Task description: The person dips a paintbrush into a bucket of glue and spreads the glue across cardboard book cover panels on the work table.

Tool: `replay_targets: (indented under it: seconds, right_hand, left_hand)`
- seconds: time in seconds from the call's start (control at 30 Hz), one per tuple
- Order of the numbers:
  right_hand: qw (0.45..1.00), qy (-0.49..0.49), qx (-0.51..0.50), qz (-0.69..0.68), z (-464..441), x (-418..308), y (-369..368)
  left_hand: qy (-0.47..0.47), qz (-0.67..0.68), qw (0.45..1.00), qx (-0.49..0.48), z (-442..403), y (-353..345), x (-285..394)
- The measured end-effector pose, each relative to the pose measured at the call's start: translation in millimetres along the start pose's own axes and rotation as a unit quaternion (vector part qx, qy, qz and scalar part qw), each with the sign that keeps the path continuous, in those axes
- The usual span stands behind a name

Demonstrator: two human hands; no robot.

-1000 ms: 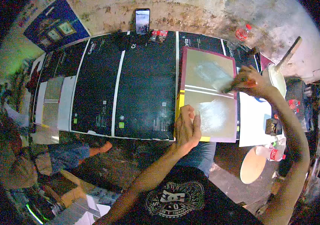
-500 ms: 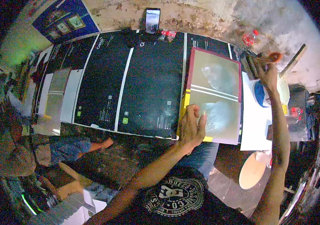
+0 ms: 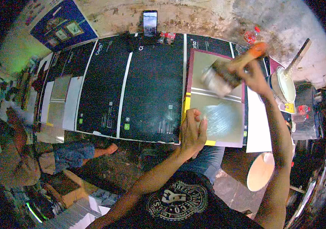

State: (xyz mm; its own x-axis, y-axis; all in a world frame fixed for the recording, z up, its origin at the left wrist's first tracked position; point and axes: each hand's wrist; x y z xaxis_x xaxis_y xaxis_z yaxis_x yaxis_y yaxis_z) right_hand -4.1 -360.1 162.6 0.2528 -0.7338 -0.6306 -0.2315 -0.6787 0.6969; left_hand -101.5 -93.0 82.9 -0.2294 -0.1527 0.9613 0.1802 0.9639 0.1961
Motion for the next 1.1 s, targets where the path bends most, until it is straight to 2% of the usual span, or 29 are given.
replay_targets:
  seconds: [0.03, 0.1, 0.13, 0.17, 0.23, 0.27, 0.33, 0.37, 0.43, 0.53, 0.57, 0.6, 0.63, 0.7, 0.77, 0.8, 0.87, 0.9, 0.93, 0.97, 1.03, 1.1]
  right_hand:
    - [0.998, 0.019, -0.061, -0.013, 0, 14, -16]
    - [0.987, 0.076, -0.108, 0.091, -26, 48, -21]
    - [0.984, 0.051, -0.054, 0.161, -42, 41, -15]
    - [0.979, 0.095, 0.007, 0.181, -52, 32, -9]
    - [0.950, 0.220, -0.008, 0.219, -57, 19, -8]
    - [0.935, 0.274, -0.095, 0.203, -50, 25, -10]
    - [0.885, 0.298, -0.235, 0.270, -20, -28, -19]
    - [0.883, 0.294, -0.273, 0.243, -15, -48, -13]
    - [0.931, 0.169, -0.301, 0.119, -1, -45, 0]
    - [0.963, 0.025, -0.266, 0.042, 15, -14, -2]
    - [0.979, 0.088, -0.177, 0.049, 7, 38, -1]
    - [0.986, -0.011, -0.119, 0.117, -3, 66, 5]
    - [0.991, 0.020, -0.014, 0.135, -16, 59, 21]
    - [0.943, -0.107, 0.010, 0.317, -30, 71, 57]
    - [0.989, 0.012, 0.104, 0.103, -16, 39, 49]
    - [0.998, -0.009, 0.055, 0.038, -1, 5, 31]
    - [0.986, 0.039, -0.152, 0.062, 14, 33, 35]
    - [0.979, 0.078, -0.148, 0.121, 11, 48, 31]
    - [0.988, 0.008, -0.081, 0.134, 6, 65, 35]
    - [0.980, -0.001, 0.003, 0.198, -8, 96, 47]
    - [0.956, -0.046, -0.009, 0.289, -34, 85, 72]
    - [0.975, -0.005, 0.048, 0.219, -38, 90, 68]
  left_hand:
    - [0.000, -0.002, 1.000, -0.003, 0, 0, 0]
    - [0.001, -0.007, 1.000, -0.010, 0, 3, 2]
    - [-0.002, -0.006, 1.000, -0.013, 2, 3, 1]
    - [-0.007, -0.004, 1.000, -0.011, 1, 2, -1]
    - [-0.015, -0.001, 1.000, -0.008, -1, 3, -3]
    - [-0.019, 0.001, 1.000, -0.008, -1, 2, -3]
    - [-0.022, 0.010, 1.000, -0.008, -1, 2, -3]
    - [-0.020, 0.015, 1.000, -0.007, 0, 3, -2]
    - [-0.014, 0.014, 1.000, 0.000, 0, 3, -2]
    - [-0.021, 0.009, 1.000, 0.002, 0, -1, -1]
    - [-0.023, 0.015, 1.000, 0.010, 0, -1, -3]
    - [-0.027, 0.020, 0.999, 0.020, 1, -1, -5]
    - [-0.025, 0.020, 0.999, 0.018, 3, 1, -5]
    - [-0.024, 0.026, 0.999, 0.019, 2, 0, -6]
    - [-0.006, 0.023, 1.000, 0.016, 2, -5, -12]
    - [0.005, 0.014, 1.000, 0.011, 4, -3, -13]
    - [0.025, -0.001, 1.000, 0.014, 6, -11, -18]
    - [-0.022, -0.002, 1.000, 0.013, 4, -7, -16]
    - [-0.025, -0.001, 1.000, 0.018, 4, -8, -17]
    - [-0.028, -0.003, 0.999, 0.028, 5, -9, -18]
    - [-0.012, 0.004, 1.000, 0.009, 7, -6, -18]
    - [-0.010, 0.017, 1.000, 0.003, 2, -8, -18]
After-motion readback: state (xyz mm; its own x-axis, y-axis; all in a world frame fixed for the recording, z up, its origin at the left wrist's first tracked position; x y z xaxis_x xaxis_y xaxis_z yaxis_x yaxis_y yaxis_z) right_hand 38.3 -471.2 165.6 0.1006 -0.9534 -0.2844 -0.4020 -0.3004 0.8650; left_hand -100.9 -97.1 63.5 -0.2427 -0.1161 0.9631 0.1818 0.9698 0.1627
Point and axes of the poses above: each hand's wrist, its own z-axis away from the middle knuckle, its own y-axis out of the back of the hand, x = y × z, and after that the axes turned 2 degrees about z, right-handed
